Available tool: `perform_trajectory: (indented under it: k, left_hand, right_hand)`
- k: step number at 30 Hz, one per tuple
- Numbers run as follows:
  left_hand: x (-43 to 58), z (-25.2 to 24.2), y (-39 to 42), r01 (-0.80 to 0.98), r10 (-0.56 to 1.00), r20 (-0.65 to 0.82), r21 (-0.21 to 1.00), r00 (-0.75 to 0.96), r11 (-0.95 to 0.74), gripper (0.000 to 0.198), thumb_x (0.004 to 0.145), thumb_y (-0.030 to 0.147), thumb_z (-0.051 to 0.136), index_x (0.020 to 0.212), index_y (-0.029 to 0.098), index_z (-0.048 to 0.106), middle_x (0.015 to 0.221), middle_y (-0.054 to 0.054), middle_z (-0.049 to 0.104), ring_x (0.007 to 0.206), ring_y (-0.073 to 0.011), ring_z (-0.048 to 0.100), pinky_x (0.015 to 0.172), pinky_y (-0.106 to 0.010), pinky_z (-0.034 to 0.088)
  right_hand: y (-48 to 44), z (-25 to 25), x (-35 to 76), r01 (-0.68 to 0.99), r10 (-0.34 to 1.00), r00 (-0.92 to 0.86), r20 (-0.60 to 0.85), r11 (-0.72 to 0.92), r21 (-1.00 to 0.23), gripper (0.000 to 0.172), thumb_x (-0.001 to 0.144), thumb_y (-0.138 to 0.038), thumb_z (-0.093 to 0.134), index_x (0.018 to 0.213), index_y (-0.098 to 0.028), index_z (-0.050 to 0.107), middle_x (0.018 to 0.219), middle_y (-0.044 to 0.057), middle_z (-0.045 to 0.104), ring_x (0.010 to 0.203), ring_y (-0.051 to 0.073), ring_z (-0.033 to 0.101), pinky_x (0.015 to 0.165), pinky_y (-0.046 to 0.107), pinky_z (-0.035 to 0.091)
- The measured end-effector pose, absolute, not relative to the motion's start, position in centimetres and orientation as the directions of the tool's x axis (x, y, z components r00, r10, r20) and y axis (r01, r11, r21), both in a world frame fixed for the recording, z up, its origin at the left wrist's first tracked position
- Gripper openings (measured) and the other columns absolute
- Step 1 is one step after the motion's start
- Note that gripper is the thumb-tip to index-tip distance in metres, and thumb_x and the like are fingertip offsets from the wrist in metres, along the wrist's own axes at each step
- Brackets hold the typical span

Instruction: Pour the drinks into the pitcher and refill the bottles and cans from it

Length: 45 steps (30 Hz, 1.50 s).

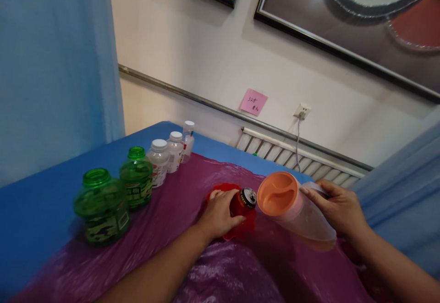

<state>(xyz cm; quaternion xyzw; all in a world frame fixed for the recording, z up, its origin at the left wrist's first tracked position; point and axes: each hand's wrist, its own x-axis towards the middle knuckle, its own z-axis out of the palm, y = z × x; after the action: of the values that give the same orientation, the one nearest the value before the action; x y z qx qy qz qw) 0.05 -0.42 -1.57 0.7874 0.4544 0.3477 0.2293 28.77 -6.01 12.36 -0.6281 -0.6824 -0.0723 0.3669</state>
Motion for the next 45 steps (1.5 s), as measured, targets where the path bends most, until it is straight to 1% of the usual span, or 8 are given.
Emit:
perform_trajectory:
  k: [5, 9, 16, 21, 26, 31, 41, 45]
  left_hand:
    - [-0.01, -1.49, -0.49, 0.553, 0.875, 0.338, 0.680, 0.347, -0.481, 0.070, 0.065, 0.035, 0.084, 0.129, 0.024, 0.058, 0.129, -0.008, 0.069, 0.116, -0.0325, 0.061, 0.110, -0.052, 0.032]
    - [0.02, -1.41, -0.52, 0.559, 0.878, 0.334, 0.679, 0.344, -0.477, 0.071, 0.065, 0.035, 0.085, 0.130, 0.025, 0.058, 0.130, -0.007, 0.068, 0.117, -0.0332, 0.061, 0.111, -0.052, 0.031]
    - [0.07, -1.13, -0.58, 0.563, 0.882, 0.318, 0.681, 0.347, -0.467, 0.072, 0.063, 0.034, 0.086, 0.129, 0.023, 0.059, 0.127, -0.007, 0.069, 0.116, -0.0328, 0.061, 0.111, -0.050, 0.032]
    - [0.05, -1.21, -0.56, 0.554, 0.874, 0.330, 0.679, 0.357, -0.483, 0.070, 0.065, 0.035, 0.084, 0.129, 0.025, 0.058, 0.128, -0.007, 0.069, 0.116, -0.0324, 0.061, 0.111, -0.051, 0.031]
    - [0.06, -1.14, -0.58, 0.554, 0.879, 0.319, 0.686, 0.354, -0.472, 0.070, 0.065, 0.036, 0.085, 0.128, 0.026, 0.058, 0.129, -0.007, 0.069, 0.117, -0.0331, 0.061, 0.112, -0.051, 0.031]
    - [0.04, -1.03, -0.63, 0.552, 0.876, 0.328, 0.683, 0.353, -0.478, 0.067, 0.066, 0.036, 0.083, 0.128, 0.026, 0.059, 0.126, -0.007, 0.070, 0.115, -0.0326, 0.062, 0.111, -0.052, 0.032]
    - [0.08, -1.15, -0.63, 0.554, 0.872, 0.334, 0.675, 0.358, -0.487, 0.070, 0.065, 0.036, 0.085, 0.128, 0.024, 0.059, 0.126, -0.007, 0.070, 0.114, -0.0323, 0.061, 0.110, -0.051, 0.033]
    - [0.05, -1.23, -0.60, 0.547, 0.869, 0.337, 0.678, 0.363, -0.491, 0.070, 0.065, 0.037, 0.084, 0.129, 0.026, 0.058, 0.126, -0.007, 0.070, 0.115, -0.0321, 0.061, 0.110, -0.050, 0.033]
  right_hand:
    - [-6.07, 12.34, 28.73, 0.920, 0.818, 0.030, 0.574, 0.202, -0.335, 0.054, 0.079, -0.073, 0.061, 0.054, -0.025, 0.058, 0.048, -0.002, 0.047, 0.047, 0.015, 0.046, 0.045, 0.026, 0.038]
    - [-6.02, 12.19, 28.89, 0.919, 0.829, 0.018, 0.560, 0.206, -0.336, 0.052, 0.079, -0.072, 0.061, 0.058, -0.024, 0.062, 0.051, -0.002, 0.053, 0.048, 0.015, 0.049, 0.046, 0.026, 0.040]
    - [-6.07, 12.30, 28.74, 0.913, 0.816, 0.017, 0.577, 0.222, -0.342, 0.050, 0.079, -0.071, 0.062, 0.059, -0.025, 0.064, 0.051, -0.002, 0.054, 0.048, 0.015, 0.052, 0.047, 0.026, 0.039]
    - [-6.13, 12.39, 28.56, 0.914, 0.806, 0.014, 0.592, 0.229, -0.334, 0.054, 0.078, -0.072, 0.062, 0.054, -0.024, 0.060, 0.048, -0.002, 0.050, 0.046, 0.014, 0.049, 0.045, 0.026, 0.038]
    - [-6.16, 12.27, 28.62, 0.913, 0.812, 0.024, 0.583, 0.221, -0.344, 0.051, 0.078, -0.071, 0.063, 0.061, -0.023, 0.066, 0.051, -0.002, 0.055, 0.048, 0.015, 0.052, 0.047, 0.026, 0.040]
    - [-6.10, 12.21, 28.80, 0.916, 0.815, 0.020, 0.579, 0.217, -0.338, 0.052, 0.078, -0.072, 0.062, 0.058, -0.024, 0.064, 0.050, -0.002, 0.052, 0.047, 0.015, 0.050, 0.046, 0.026, 0.039]
    - [-6.31, 12.32, 28.55, 0.912, 0.821, 0.031, 0.570, 0.210, -0.352, 0.052, 0.079, -0.071, 0.062, 0.058, -0.024, 0.063, 0.050, -0.002, 0.052, 0.048, 0.015, 0.050, 0.047, 0.026, 0.039]
    - [-6.13, 12.27, 28.65, 0.914, 0.815, 0.027, 0.579, 0.214, -0.344, 0.051, 0.078, -0.071, 0.062, 0.057, -0.024, 0.061, 0.049, -0.002, 0.049, 0.048, 0.014, 0.047, 0.045, 0.026, 0.038]
